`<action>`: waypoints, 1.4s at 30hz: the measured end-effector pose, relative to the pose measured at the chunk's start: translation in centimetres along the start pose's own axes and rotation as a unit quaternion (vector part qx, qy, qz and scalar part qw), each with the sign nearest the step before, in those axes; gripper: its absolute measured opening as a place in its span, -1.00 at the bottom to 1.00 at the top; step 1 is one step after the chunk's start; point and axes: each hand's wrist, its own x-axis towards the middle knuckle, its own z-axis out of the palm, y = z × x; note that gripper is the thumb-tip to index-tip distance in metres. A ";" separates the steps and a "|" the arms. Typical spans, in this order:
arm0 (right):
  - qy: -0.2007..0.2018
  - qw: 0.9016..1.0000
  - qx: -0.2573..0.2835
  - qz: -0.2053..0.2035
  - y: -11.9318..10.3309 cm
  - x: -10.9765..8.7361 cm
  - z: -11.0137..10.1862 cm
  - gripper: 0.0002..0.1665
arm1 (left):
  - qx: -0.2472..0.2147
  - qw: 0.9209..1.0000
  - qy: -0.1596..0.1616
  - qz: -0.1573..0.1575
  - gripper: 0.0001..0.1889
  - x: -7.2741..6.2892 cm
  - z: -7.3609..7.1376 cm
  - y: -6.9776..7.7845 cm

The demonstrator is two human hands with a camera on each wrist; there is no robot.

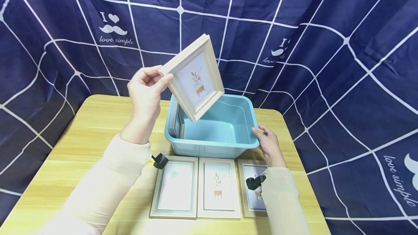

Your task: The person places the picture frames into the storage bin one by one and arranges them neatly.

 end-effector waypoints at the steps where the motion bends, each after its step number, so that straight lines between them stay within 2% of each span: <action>1: -0.001 1.000 -0.001 -0.001 0.0 0.0 0.0 -0.19 | 0.006 1.000 0.003 -0.003 -0.72 -0.3 0.0 -0.3; 8: -0.005 1.000 0.005 -0.005 0.1 0.1 -0.1 -0.19 | 0.060 0.998 0.021 -0.009 -0.71 -2.6 0.0 -2.5; 15: -0.004 1.000 0.021 -0.002 0.2 0.1 -0.1 -0.21 | 0.087 0.995 0.046 -0.028 -0.70 -4.8 -0.5 -4.5; 20: -0.003 1.000 0.016 -0.002 0.2 0.1 -0.1 -0.21 | 0.112 0.991 0.060 -0.026 -0.70 -6.2 -1.0 -5.7; 26: -0.003 1.000 0.013 -0.006 0.3 0.2 0.0 -0.22 | 0.107 0.991 0.076 -0.014 -0.69 -7.6 -1.6 -6.9; 34: -0.003 1.000 0.013 -0.007 0.3 0.3 0.0 -0.22 | 0.110 0.991 0.080 0.018 -0.70 -9.5 -2.3 -8.2; 42: -0.003 1.000 0.015 -0.005 0.3 0.3 0.0 -0.23 | 0.131 0.987 0.083 0.037 -0.72 -10.5 -3.0 -9.2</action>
